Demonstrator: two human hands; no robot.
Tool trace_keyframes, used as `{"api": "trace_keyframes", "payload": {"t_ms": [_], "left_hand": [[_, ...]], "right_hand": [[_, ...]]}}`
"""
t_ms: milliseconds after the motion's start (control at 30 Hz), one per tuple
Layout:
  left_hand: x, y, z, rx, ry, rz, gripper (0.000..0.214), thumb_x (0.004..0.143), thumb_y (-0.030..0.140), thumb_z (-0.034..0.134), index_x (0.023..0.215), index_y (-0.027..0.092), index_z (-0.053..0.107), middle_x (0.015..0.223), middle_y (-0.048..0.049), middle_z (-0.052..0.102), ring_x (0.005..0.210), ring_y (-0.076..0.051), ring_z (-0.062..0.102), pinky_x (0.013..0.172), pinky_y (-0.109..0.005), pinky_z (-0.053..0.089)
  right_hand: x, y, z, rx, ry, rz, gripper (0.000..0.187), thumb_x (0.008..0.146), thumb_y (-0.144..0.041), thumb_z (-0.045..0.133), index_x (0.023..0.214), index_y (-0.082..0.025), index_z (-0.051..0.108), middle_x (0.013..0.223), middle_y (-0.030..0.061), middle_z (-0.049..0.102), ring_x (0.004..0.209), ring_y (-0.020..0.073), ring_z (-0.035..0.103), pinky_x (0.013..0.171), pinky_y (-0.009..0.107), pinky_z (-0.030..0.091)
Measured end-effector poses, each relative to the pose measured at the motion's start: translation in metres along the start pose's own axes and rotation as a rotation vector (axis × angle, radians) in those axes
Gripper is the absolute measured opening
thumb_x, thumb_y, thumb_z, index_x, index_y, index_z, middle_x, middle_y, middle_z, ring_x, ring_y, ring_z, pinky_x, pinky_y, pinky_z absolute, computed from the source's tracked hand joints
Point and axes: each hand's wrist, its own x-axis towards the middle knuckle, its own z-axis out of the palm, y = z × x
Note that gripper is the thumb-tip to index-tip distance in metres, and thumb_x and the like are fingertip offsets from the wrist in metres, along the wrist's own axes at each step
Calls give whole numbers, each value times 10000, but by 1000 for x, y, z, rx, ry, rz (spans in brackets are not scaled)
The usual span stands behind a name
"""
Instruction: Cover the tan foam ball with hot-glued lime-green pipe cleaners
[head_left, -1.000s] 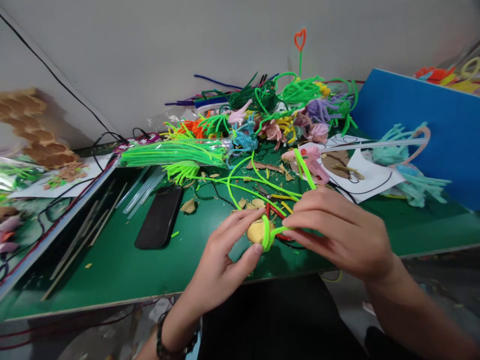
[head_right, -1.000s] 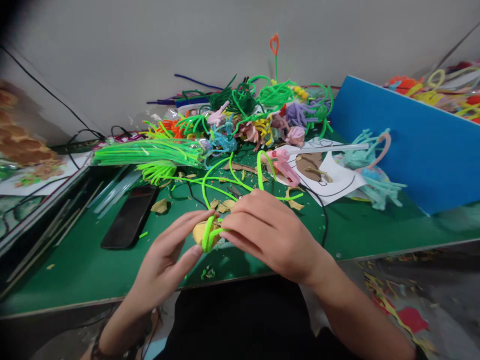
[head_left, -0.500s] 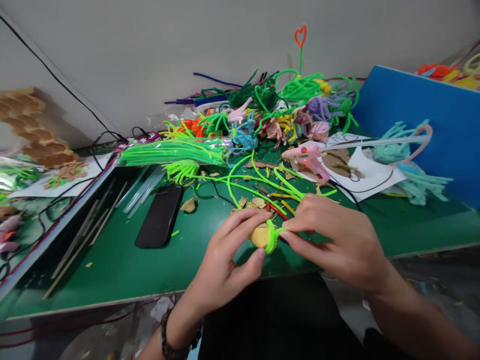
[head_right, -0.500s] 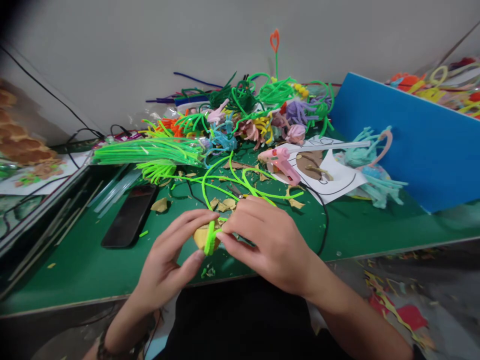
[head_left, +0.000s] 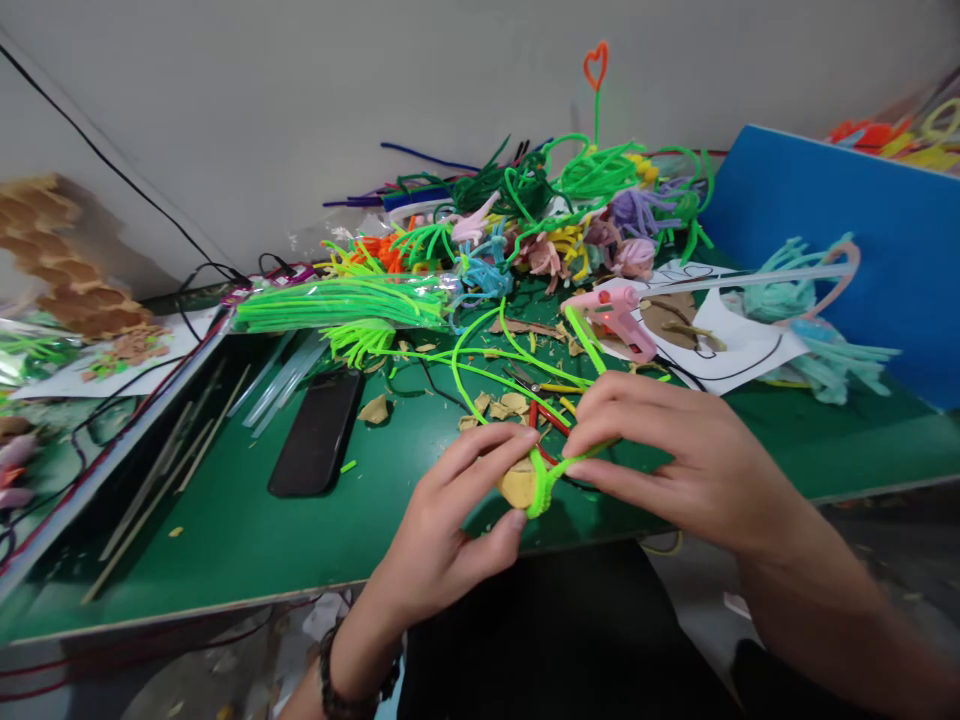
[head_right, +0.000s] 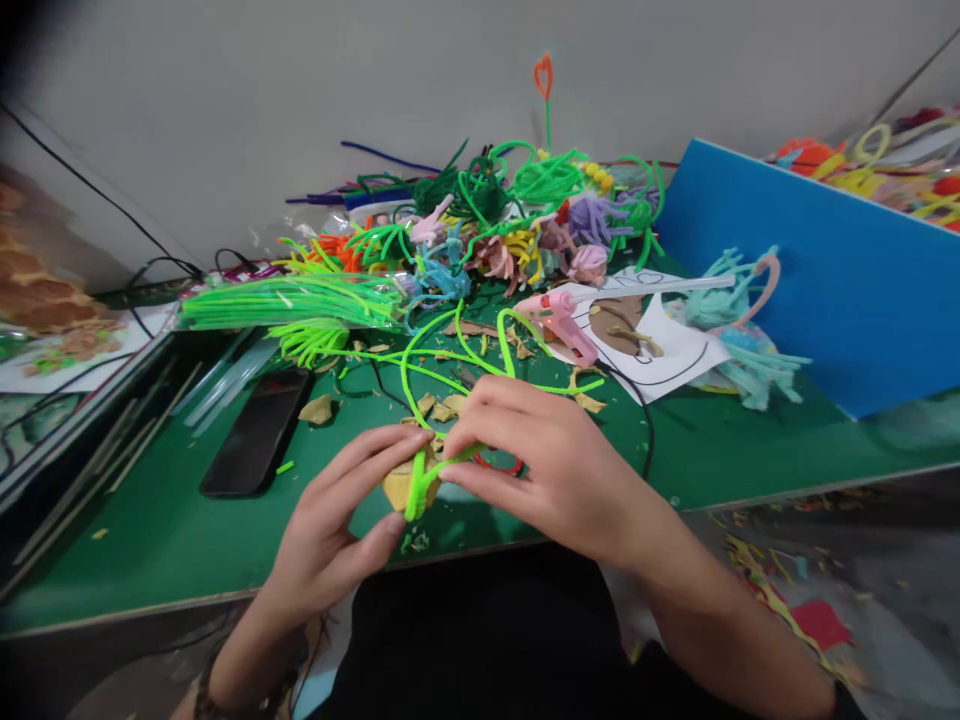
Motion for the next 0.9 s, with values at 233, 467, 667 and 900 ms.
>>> {"api": "trace_keyframes", "payload": {"t_ms": [233,467,667,900], "left_hand": [[1,-3,0,14,-53,76,413,836,198,498,1248,197,469,1167,-92,567,1088,-188,540,927,-295,449],[2,-6,-1,84,-92,148,392,838,154,485,1230,162,468,1183,-108,554,1112,-161,510,958,-273,417],[1,-9,1,-20,-80,86,403,829,153,501,1232,177,484,1179,-101,567,1112,-161,526,949,-261,423],[1,-14,5,-318,-73,-103,408,873,247,469,1281,255,470,1242,-56,576,1158,-190,515,978,-301,403]], "right_hand": [[4,-2,1,48,0,101,112,722,-174,612,645,-183,532,641,-34,472,603,86,464,540,206,362],[4,-2,4,84,-65,146,123,718,-131,588,647,-180,499,652,-41,454,646,87,447,594,210,342],[8,1,2,82,-120,173,88,728,-152,604,681,-175,533,679,-30,477,669,94,457,607,214,351],[15,5,-2,117,-83,170,49,756,-135,587,730,-176,576,705,-31,511,667,81,477,619,205,356]]}}
